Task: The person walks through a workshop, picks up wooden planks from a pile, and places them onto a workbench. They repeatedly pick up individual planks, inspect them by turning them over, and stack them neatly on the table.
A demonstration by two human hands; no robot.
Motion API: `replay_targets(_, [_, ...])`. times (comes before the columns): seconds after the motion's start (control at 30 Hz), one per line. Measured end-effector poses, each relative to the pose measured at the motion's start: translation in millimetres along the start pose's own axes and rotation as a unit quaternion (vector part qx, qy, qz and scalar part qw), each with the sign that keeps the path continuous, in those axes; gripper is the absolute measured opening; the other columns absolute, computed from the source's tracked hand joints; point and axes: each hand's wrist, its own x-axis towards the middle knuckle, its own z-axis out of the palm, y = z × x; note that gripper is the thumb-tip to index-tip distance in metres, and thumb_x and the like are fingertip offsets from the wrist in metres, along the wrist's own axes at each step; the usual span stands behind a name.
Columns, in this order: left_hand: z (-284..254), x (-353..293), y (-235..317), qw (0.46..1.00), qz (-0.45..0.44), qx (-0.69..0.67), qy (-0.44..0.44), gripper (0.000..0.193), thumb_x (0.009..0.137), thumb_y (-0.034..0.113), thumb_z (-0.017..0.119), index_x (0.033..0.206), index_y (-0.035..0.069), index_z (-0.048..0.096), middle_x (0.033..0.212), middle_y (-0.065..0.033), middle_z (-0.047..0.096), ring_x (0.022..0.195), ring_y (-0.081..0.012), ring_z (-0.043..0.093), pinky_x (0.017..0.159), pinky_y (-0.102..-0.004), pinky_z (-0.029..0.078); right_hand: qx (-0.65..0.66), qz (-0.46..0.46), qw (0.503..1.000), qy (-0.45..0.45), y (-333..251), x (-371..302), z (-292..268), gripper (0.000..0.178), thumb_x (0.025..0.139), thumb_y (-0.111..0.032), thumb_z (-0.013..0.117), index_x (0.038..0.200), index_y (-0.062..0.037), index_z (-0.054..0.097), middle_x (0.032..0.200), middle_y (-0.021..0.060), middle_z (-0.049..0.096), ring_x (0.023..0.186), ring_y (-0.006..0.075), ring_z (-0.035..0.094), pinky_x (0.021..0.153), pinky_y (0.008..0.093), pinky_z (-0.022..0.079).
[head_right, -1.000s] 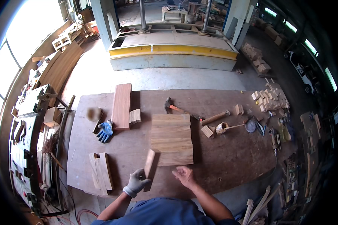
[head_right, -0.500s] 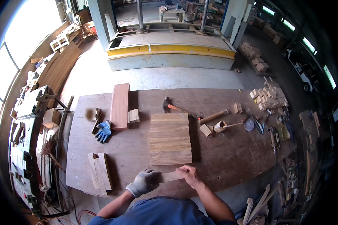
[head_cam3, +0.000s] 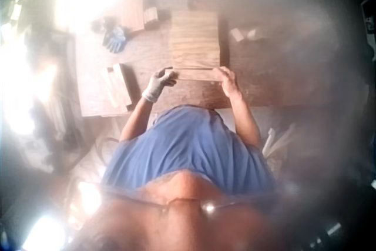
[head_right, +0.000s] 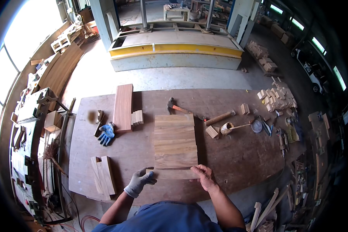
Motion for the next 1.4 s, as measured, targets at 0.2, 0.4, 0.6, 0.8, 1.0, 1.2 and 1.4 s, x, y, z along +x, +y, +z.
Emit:
replay_targets(0.2, [-2.3, 2.9, -7.9, 0.999, 0.015, -0.030, 0.033, 0.057, 0.096, 0.036, 0.061, 0.135, -0.003, 0.049, 0.107, -0.0115, 0.066, 0.082, -0.0220, 0.069, 0.073, -0.0325, 0.057, -0.087, 0.047, 0.995, 0.004, -12.5, -6.9, 9.7, 0.049, 0.097, -0.046, 0.056, 0.112, 0.0000, 0.060, 0.107, 0.0114, 0.062, 0.064, 0.0182, 0.065, 0.053, 0.0293, 0.056])
replay_targets(0.4, [-0.4, 1.8, -4.6, 0.996, 0.023, -0.066, 0.050, 0.047, 0.102, 0.028, 0.050, 0.134, -0.006, 0.048, 0.107, -0.0112, 0.065, 0.083, -0.0194, 0.065, 0.075, -0.0317, 0.053, -0.082, 0.053, 0.995, 0.014, -15.2, -9.4, 13.9, 0.052, 0.096, -0.053, 0.053, 0.113, -0.0044, 0.060, 0.083, 0.0119, 0.065, 0.061, 0.0190, 0.065, 0.051, 0.0305, 0.054])
replay_targets(0.6, [-6.2, 10.2, -20.0, 0.994, 0.043, -0.088, 0.050, 0.058, 0.097, 0.038, 0.059, 0.135, -0.004, 0.048, 0.099, -0.0080, 0.061, 0.081, -0.0248, 0.070, 0.071, -0.0336, 0.058, -0.017, 0.061, 0.997, 0.049, -2.2, -2.5, 1.9, 0.054, 0.092, -0.053, 0.059, 0.115, -0.0040, 0.058, 0.100, 0.0103, 0.065, 0.066, 0.0215, 0.068, 0.053, 0.0306, 0.056])
replay_targets(0.8, [-3.8, 11.0, -22.4, 0.992, 0.044, -0.097, 0.061, 0.061, 0.097, 0.041, 0.057, 0.136, -0.004, 0.047, 0.099, -0.0095, 0.062, 0.080, -0.0253, 0.070, 0.071, -0.0345, 0.058, 0.021, 0.063, 0.997, 0.047, -7.0, -3.3, 3.8, 0.042, 0.093, -0.048, 0.061, 0.106, -0.0077, 0.059, 0.097, 0.0083, 0.066, 0.069, 0.0235, 0.070, 0.055, 0.0318, 0.057])
replay_targets(1.0, [-8.1, 11.2, -28.5, 0.985, 0.045, -0.160, 0.047, 0.063, 0.098, 0.046, 0.054, 0.136, -0.004, 0.046, 0.099, -0.0130, 0.064, 0.078, -0.0273, 0.070, 0.071, -0.0375, 0.059, 0.001, 0.064, 0.997, 0.050, -2.9, -3.5, -1.1, 0.040, 0.092, -0.049, 0.062, 0.100, -0.0101, 0.060, 0.092, 0.0101, 0.068, 0.066, 0.0208, 0.069, 0.055, 0.0307, 0.057])
replay_targets(1.2, [-15.2, 14.2, -38.2, 0.989, 0.051, -0.131, 0.041, 0.065, 0.098, 0.046, 0.054, 0.138, -0.004, 0.045, 0.102, -0.0130, 0.063, 0.081, -0.0285, 0.070, 0.072, -0.0375, 0.059, -0.038, 0.066, 0.996, 0.055, -8.0, -7.1, 3.0, 0.043, 0.092, -0.051, 0.062, 0.096, -0.0087, 0.062, 0.082, 0.0130, 0.069, 0.062, 0.0172, 0.068, 0.054, 0.0292, 0.057])
replay_targets(1.4, [-12.5, 10.2, -37.7, 0.987, 0.041, -0.148, 0.055, 0.068, 0.097, 0.047, 0.055, 0.139, -0.005, 0.042, 0.103, -0.0111, 0.060, 0.085, -0.0291, 0.070, 0.075, -0.0371, 0.058, -0.044, 0.060, 0.996, 0.049, -6.1, -7.1, 3.7, 0.048, 0.092, -0.053, 0.060, 0.098, -0.0062, 0.063, 0.082, 0.0138, 0.069, 0.061, 0.0168, 0.067, 0.055, 0.0294, 0.056])
